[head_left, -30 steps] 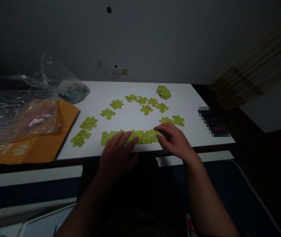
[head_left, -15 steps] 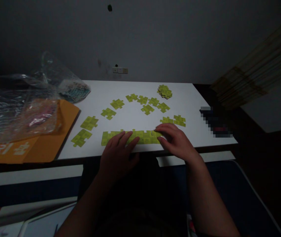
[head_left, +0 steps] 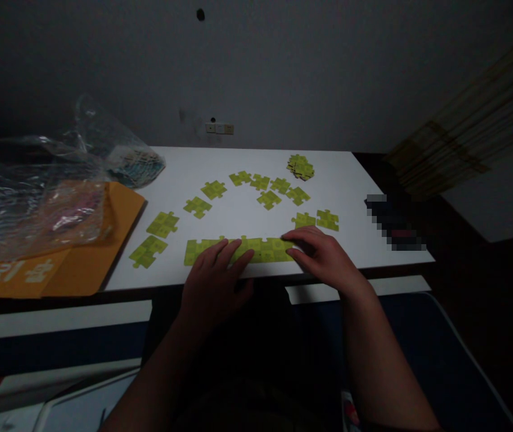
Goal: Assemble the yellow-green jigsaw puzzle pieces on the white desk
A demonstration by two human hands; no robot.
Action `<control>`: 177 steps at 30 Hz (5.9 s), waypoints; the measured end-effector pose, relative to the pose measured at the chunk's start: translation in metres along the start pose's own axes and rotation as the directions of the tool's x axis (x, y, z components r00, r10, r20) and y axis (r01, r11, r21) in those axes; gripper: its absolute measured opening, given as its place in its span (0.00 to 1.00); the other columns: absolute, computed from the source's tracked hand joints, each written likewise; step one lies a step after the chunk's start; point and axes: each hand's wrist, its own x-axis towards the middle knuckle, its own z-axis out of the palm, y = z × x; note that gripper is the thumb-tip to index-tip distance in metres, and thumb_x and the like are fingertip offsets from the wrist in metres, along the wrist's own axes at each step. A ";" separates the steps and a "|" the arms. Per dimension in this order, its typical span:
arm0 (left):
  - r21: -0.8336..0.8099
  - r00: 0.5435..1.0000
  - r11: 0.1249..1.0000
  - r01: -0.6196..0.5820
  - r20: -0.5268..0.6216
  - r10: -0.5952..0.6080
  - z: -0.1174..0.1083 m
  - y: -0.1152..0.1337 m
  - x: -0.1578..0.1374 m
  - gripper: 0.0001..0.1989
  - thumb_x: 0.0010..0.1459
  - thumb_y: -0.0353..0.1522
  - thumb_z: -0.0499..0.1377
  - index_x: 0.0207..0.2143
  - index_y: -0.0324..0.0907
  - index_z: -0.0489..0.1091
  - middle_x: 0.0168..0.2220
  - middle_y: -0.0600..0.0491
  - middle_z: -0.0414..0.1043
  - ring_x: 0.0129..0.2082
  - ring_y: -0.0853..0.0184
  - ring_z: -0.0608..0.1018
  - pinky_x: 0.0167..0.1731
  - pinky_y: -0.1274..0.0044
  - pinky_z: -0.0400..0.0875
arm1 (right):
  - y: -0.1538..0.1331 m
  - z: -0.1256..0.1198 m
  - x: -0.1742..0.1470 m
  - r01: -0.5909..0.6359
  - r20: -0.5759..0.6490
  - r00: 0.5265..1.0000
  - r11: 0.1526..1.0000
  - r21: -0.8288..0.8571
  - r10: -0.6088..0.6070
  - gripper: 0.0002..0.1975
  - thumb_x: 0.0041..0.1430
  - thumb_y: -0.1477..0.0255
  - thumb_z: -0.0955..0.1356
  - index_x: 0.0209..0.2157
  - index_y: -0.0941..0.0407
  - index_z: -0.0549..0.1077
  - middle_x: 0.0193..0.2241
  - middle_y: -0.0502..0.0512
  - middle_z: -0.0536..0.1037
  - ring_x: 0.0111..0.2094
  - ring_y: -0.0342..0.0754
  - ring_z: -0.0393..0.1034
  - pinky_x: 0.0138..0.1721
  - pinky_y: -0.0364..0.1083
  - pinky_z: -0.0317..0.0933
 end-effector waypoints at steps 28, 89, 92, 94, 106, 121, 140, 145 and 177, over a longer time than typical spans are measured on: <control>-0.004 1.000 1.000 0.028 0.009 -0.028 -0.004 0.001 0.005 0.26 0.66 0.36 0.67 0.66 0.49 0.77 0.69 0.41 0.77 0.67 0.39 0.78 0.61 0.47 0.79 | 0.008 0.036 -0.074 -0.188 -0.447 0.894 0.877 -0.443 -0.034 0.21 0.77 0.67 0.66 0.67 0.52 0.76 0.66 0.68 0.81 0.73 0.69 0.69 0.69 0.74 0.66; -0.145 1.000 0.989 0.031 0.004 -0.031 0.002 0.003 -0.005 0.28 0.70 0.40 0.67 0.69 0.43 0.74 0.71 0.39 0.73 0.72 0.41 0.72 0.67 0.49 0.73 | -0.039 0.072 0.180 0.087 0.307 0.949 0.996 -0.032 -0.073 0.18 0.65 0.72 0.73 0.56 0.54 0.85 0.51 0.62 0.86 0.40 0.54 0.80 0.48 0.58 0.77; -0.133 0.999 0.991 0.029 -0.016 -0.032 0.002 0.003 -0.004 0.28 0.69 0.39 0.68 0.68 0.43 0.75 0.71 0.39 0.74 0.71 0.41 0.74 0.66 0.49 0.74 | -0.020 0.051 0.163 -0.030 0.259 0.966 0.998 0.053 0.015 0.19 0.65 0.70 0.73 0.56 0.55 0.84 0.47 0.61 0.88 0.37 0.53 0.79 0.44 0.57 0.76; -0.122 0.999 0.992 0.030 -0.023 -0.033 0.001 0.003 -0.003 0.27 0.68 0.38 0.69 0.67 0.44 0.76 0.71 0.40 0.75 0.70 0.42 0.75 0.66 0.49 0.75 | -0.007 0.038 0.148 -0.099 0.215 0.974 0.987 0.122 0.071 0.19 0.63 0.69 0.74 0.55 0.55 0.84 0.45 0.60 0.88 0.38 0.53 0.79 0.44 0.56 0.75; -0.005 0.997 0.997 0.071 -0.023 -0.071 -0.006 0.002 -0.009 0.22 0.68 0.34 0.68 0.63 0.48 0.80 0.68 0.43 0.79 0.67 0.42 0.79 0.64 0.50 0.77 | 0.043 0.004 0.062 -0.222 0.005 0.974 0.960 0.169 0.225 0.17 0.65 0.64 0.75 0.53 0.49 0.87 0.42 0.57 0.88 0.39 0.54 0.78 0.44 0.56 0.73; 0.037 0.998 0.998 0.042 -0.039 -0.041 -0.005 0.000 -0.010 0.23 0.67 0.34 0.67 0.64 0.50 0.76 0.67 0.43 0.78 0.66 0.42 0.78 0.61 0.50 0.78 | 0.034 0.002 0.065 -0.034 0.071 0.997 0.996 0.078 0.028 0.17 0.67 0.70 0.74 0.56 0.47 0.87 0.49 0.56 0.89 0.42 0.55 0.81 0.48 0.58 0.75; 0.023 0.997 0.999 0.046 -0.069 -0.044 -0.004 0.002 -0.010 0.24 0.66 0.33 0.66 0.64 0.49 0.76 0.67 0.43 0.77 0.65 0.43 0.77 0.61 0.51 0.76 | 0.026 0.004 0.057 0.184 -0.077 0.979 0.982 -0.052 -0.187 0.10 0.70 0.71 0.73 0.49 0.47 0.85 0.48 0.57 0.87 0.52 0.59 0.81 0.57 0.63 0.74; 0.007 0.997 0.998 0.057 -0.054 -0.057 -0.004 0.002 -0.011 0.24 0.66 0.32 0.65 0.64 0.50 0.76 0.68 0.43 0.77 0.66 0.43 0.76 0.63 0.51 0.76 | 0.021 -0.008 0.039 0.002 -0.390 0.921 0.999 -0.040 -0.017 0.10 0.72 0.71 0.69 0.45 0.48 0.85 0.45 0.57 0.87 0.47 0.60 0.81 0.54 0.63 0.73; 0.013 0.998 0.999 0.051 -0.036 -0.050 -0.001 0.000 -0.012 0.24 0.67 0.34 0.66 0.65 0.51 0.75 0.68 0.44 0.77 0.67 0.43 0.76 0.62 0.50 0.76 | 0.019 0.014 0.044 -0.107 -0.264 0.948 0.959 0.262 0.178 0.06 0.66 0.65 0.75 0.42 0.50 0.81 0.42 0.56 0.83 0.41 0.53 0.77 0.46 0.56 0.74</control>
